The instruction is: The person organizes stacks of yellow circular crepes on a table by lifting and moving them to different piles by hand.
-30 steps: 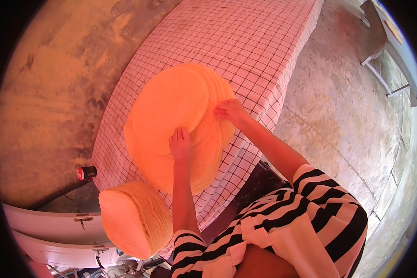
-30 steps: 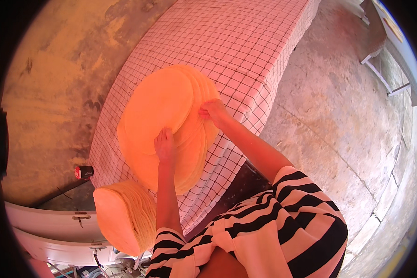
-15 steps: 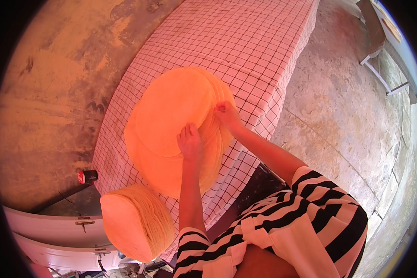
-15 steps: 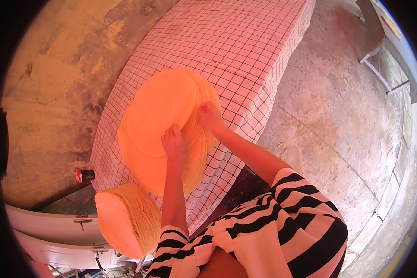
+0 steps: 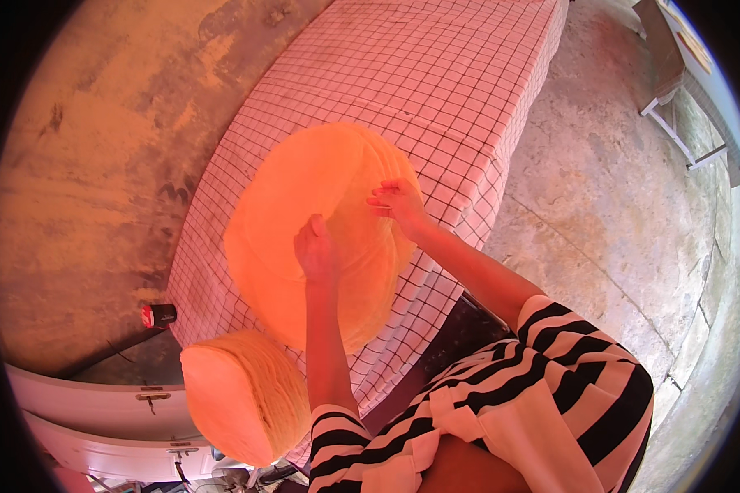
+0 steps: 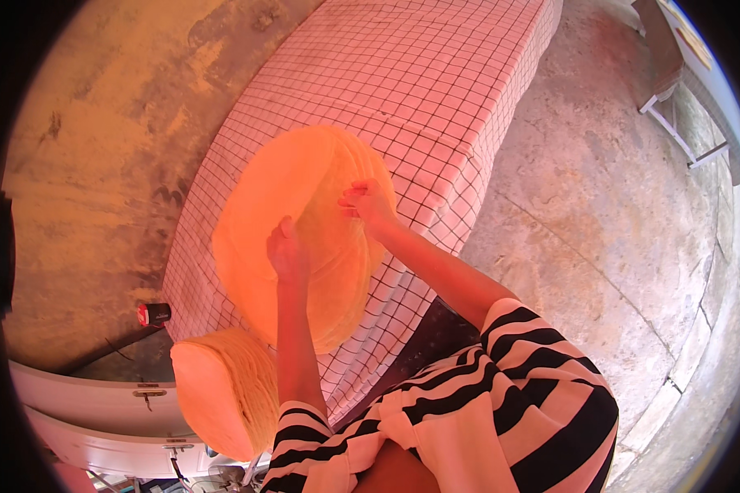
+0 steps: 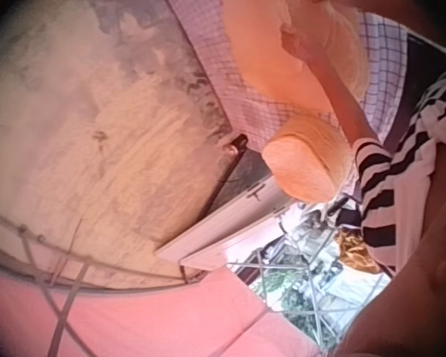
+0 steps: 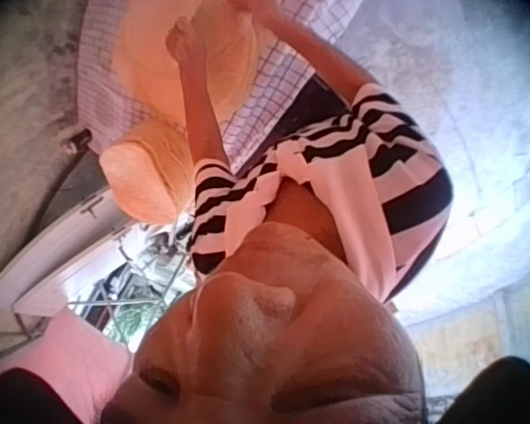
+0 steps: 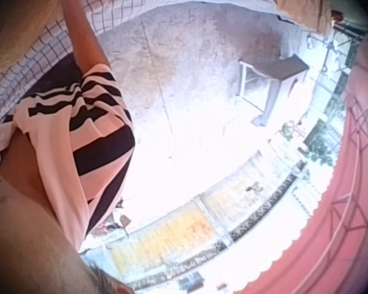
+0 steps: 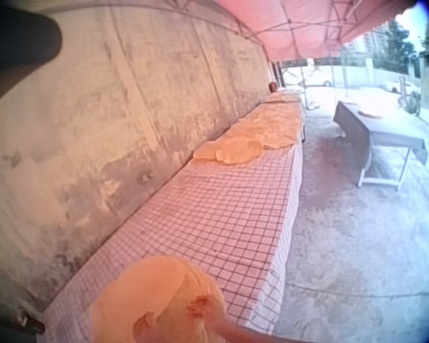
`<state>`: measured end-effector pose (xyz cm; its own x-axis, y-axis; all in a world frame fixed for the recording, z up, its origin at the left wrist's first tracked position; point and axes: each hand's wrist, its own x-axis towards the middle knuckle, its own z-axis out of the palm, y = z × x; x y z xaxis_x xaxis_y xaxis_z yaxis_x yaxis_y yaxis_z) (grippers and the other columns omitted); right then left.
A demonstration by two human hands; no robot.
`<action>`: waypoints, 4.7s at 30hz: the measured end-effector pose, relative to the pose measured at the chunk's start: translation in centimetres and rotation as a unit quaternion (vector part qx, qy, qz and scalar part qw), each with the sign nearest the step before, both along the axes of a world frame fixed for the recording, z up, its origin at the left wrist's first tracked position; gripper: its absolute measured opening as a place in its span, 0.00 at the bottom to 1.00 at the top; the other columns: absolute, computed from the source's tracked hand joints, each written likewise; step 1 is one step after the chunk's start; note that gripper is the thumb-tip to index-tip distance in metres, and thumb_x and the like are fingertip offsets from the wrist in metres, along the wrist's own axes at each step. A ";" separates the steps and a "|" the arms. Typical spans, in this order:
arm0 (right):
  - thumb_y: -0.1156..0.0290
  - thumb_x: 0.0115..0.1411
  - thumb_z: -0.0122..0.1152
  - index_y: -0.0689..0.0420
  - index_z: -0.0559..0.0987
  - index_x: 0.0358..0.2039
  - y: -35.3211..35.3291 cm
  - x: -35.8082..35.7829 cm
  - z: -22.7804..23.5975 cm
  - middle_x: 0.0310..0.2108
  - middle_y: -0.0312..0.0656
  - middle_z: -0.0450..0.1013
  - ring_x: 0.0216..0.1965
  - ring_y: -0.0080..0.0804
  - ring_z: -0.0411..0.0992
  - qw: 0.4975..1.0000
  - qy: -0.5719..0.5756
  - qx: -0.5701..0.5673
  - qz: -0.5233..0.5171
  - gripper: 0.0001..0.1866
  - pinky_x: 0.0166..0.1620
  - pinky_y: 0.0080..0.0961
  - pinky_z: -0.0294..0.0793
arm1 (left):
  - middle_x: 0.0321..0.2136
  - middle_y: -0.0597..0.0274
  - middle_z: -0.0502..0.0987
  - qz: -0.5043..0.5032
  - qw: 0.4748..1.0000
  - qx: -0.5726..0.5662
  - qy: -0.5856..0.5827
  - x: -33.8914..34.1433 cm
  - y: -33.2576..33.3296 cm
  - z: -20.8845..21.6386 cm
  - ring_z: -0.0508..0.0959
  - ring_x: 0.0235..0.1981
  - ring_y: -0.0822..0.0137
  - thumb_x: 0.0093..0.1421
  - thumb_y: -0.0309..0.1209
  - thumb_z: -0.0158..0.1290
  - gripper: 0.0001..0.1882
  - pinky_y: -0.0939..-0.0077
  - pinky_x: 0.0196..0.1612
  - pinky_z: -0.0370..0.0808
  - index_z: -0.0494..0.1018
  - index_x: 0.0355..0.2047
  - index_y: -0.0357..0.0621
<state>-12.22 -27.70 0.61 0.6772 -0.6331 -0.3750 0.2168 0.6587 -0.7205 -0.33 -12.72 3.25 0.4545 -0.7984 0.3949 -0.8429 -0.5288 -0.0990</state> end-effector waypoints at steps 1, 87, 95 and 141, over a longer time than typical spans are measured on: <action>0.77 0.55 0.52 0.66 0.60 0.46 -0.6 -0.6 -0.5 0.42 0.49 0.64 0.38 0.37 0.71 0.999 0.034 -0.019 -0.013 0.19 0.40 0.30 0.75 | 0.32 0.50 0.74 0.001 0.998 -0.040 -0.044 1.0 -0.2 2.7 0.74 0.33 0.51 0.49 0.18 0.47 0.16 0.64 0.34 0.70 0.66 0.41 0.36; 0.74 0.52 0.56 0.64 0.66 0.43 -3.7 -0.3 -2.7 0.38 0.42 0.69 0.34 0.28 0.71 0.994 0.067 -0.087 0.003 0.18 0.37 0.22 0.71 | 0.24 0.57 0.71 -0.015 0.986 -0.107 -0.131 2.2 -1.0 9.0 0.72 0.29 0.58 0.46 0.18 0.47 0.14 0.64 0.31 0.67 0.67 0.36 0.36; 0.74 0.53 0.56 0.64 0.68 0.40 -4.0 -0.2 -3.0 0.35 0.43 0.70 0.31 0.29 0.72 0.981 0.161 -0.099 0.043 0.14 0.33 0.22 0.72 | 0.30 0.59 0.72 -0.056 0.998 -0.002 -0.019 -2.2 0.2 -1.0 0.71 0.34 0.58 0.45 0.19 0.47 0.12 0.66 0.34 0.66 0.66 0.33 0.39; 0.73 0.53 0.53 0.61 0.72 0.28 -2.5 1.4 -2.0 0.24 0.41 0.72 0.22 0.26 0.72 0.958 0.195 -0.116 0.174 0.05 0.23 0.20 0.73 | 0.29 0.56 0.72 -0.054 0.996 -0.066 -0.036 -3.7 -0.5 -3.4 0.71 0.32 0.56 0.48 0.21 0.48 0.15 0.62 0.32 0.65 0.67 0.39 0.37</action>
<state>-10.79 -30.21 -1.40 0.6996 -0.4907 -0.5195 -0.3027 0.4550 -0.8375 -4.07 -13.18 -0.14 0.3360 -0.7806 0.5271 -0.8888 -0.4479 -0.0967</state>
